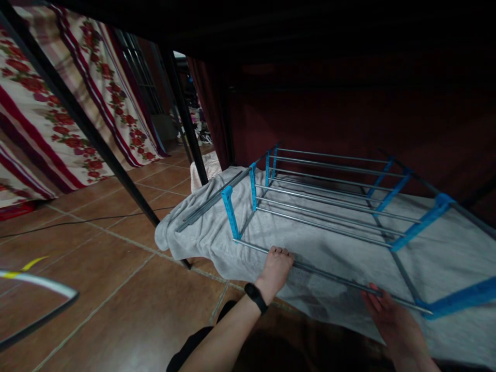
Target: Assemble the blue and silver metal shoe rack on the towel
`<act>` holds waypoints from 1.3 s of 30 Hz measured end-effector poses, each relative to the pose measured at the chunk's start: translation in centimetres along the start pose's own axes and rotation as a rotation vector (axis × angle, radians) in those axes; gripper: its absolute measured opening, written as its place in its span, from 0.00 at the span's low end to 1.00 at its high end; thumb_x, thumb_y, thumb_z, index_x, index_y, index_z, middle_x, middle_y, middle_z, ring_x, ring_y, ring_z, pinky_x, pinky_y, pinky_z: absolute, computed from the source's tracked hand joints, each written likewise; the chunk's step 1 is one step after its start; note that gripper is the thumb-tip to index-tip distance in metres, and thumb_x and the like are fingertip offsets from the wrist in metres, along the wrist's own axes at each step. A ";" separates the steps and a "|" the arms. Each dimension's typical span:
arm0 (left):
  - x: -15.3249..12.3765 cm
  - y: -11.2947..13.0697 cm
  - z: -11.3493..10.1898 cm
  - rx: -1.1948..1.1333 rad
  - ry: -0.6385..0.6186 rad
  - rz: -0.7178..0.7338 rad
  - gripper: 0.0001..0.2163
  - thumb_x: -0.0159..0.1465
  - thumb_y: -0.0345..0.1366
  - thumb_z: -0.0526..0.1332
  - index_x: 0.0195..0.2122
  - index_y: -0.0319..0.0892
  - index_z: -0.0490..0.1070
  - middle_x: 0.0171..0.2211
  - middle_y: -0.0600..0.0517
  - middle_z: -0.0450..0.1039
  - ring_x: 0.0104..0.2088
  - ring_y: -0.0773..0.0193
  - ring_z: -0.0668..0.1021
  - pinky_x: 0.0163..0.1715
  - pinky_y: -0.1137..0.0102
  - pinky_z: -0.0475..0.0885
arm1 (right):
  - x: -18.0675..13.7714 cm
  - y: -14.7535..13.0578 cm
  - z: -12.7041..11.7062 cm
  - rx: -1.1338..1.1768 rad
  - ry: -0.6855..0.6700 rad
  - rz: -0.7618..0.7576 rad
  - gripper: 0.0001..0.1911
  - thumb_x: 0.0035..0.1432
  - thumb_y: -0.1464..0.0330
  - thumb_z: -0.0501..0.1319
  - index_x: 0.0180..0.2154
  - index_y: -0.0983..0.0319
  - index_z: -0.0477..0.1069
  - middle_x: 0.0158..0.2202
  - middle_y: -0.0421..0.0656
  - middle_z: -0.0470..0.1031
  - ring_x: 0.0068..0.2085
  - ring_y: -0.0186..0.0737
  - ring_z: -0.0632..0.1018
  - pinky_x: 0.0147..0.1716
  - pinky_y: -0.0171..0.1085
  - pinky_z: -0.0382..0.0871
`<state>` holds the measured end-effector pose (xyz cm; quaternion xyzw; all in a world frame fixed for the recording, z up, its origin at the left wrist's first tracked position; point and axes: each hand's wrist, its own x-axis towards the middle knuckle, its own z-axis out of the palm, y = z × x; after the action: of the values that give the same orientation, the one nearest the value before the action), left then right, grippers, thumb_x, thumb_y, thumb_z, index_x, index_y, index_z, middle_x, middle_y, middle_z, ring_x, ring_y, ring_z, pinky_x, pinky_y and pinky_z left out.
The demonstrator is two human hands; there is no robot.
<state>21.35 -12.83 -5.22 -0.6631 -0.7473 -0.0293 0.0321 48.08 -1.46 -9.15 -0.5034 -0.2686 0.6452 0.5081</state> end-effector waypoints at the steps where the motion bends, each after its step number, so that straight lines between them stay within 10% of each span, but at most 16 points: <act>1: 0.0 0.0 0.0 -0.002 -0.003 -0.001 0.12 0.62 0.23 0.54 0.44 0.38 0.71 0.40 0.43 0.75 0.43 0.55 0.75 0.48 0.60 0.64 | 0.1 0.1 0.1 0.001 0.002 0.000 0.07 0.47 0.65 0.58 0.32 0.49 0.69 0.48 0.44 0.75 0.54 0.49 0.74 0.53 0.56 0.71; 16: 0.0 0.2 0.5 0.058 -0.017 0.001 0.11 0.62 0.24 0.56 0.44 0.37 0.72 0.41 0.44 0.75 0.43 0.56 0.76 0.47 0.60 0.64 | 1.8 0.9 0.5 0.103 -0.031 0.056 0.03 0.47 0.72 0.60 0.27 0.58 0.69 0.30 0.39 0.74 0.37 0.36 0.78 0.49 0.45 0.73; 39: 0.1 -1.1 -0.3 0.021 -0.057 -0.053 0.12 0.63 0.24 0.53 0.44 0.39 0.71 0.42 0.45 0.73 0.44 0.57 0.73 0.49 0.59 0.63 | 3.2 0.7 1.4 0.172 0.002 0.144 0.06 0.54 0.77 0.59 0.31 0.61 0.72 0.30 0.38 0.75 0.32 0.33 0.79 0.34 0.35 0.79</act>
<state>20.22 -12.93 -4.96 -0.6432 -0.7655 -0.0034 0.0171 46.55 1.50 -10.48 -0.4767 -0.1751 0.7002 0.5018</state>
